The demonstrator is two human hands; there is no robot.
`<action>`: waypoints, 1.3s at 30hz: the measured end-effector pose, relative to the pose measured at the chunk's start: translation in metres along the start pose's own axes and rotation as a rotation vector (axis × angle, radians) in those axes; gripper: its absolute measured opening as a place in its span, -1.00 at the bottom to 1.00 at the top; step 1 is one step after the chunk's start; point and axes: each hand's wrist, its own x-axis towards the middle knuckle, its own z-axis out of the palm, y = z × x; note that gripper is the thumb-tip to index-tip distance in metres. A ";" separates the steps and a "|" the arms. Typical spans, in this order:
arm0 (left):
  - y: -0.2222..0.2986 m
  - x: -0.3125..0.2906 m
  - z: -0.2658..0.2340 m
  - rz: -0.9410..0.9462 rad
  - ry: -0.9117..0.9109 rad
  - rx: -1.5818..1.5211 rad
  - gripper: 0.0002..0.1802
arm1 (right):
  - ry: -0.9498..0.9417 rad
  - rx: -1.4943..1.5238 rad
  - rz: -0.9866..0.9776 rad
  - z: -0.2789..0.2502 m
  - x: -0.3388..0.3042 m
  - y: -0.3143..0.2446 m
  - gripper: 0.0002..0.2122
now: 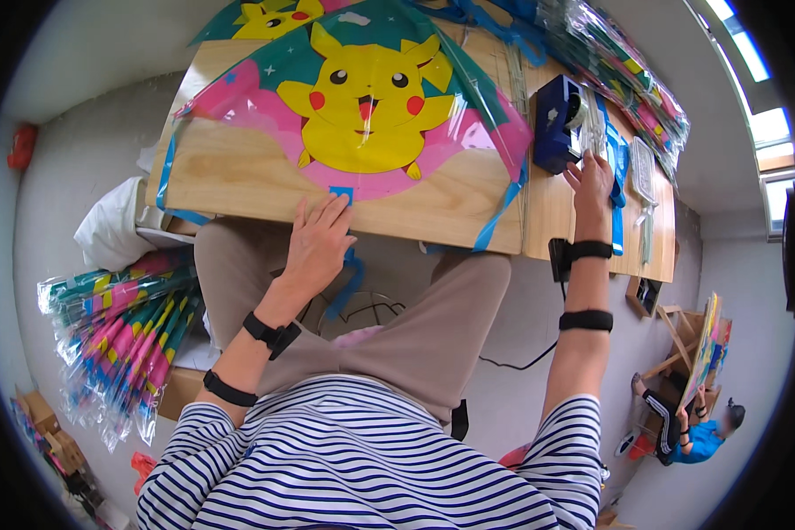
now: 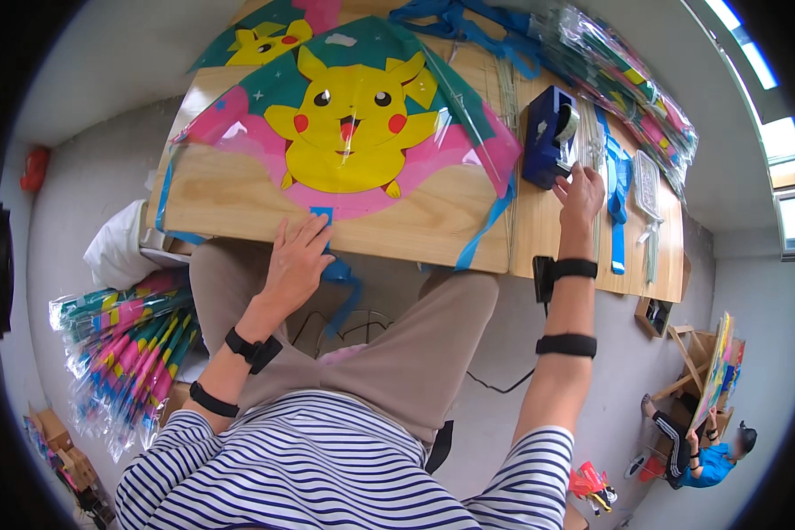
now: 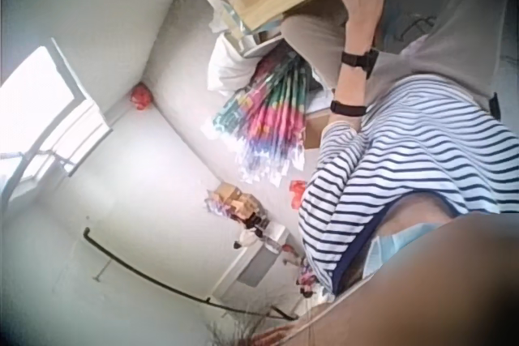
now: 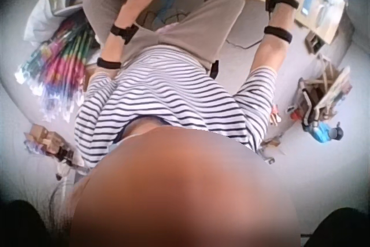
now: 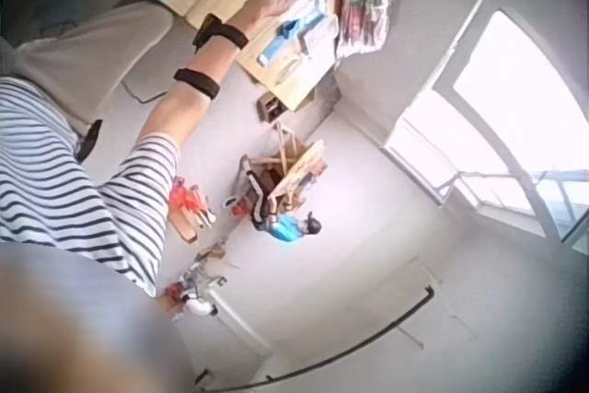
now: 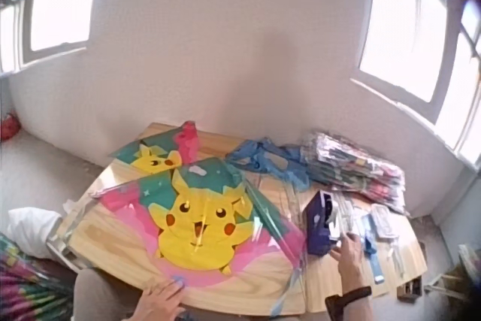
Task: Taping the edges and plastic components of a character-themed kite.
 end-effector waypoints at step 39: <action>0.000 -0.001 -0.002 -0.022 -0.011 0.020 -0.47 | 0.014 0.941 0.561 -0.001 -0.030 0.054 -0.52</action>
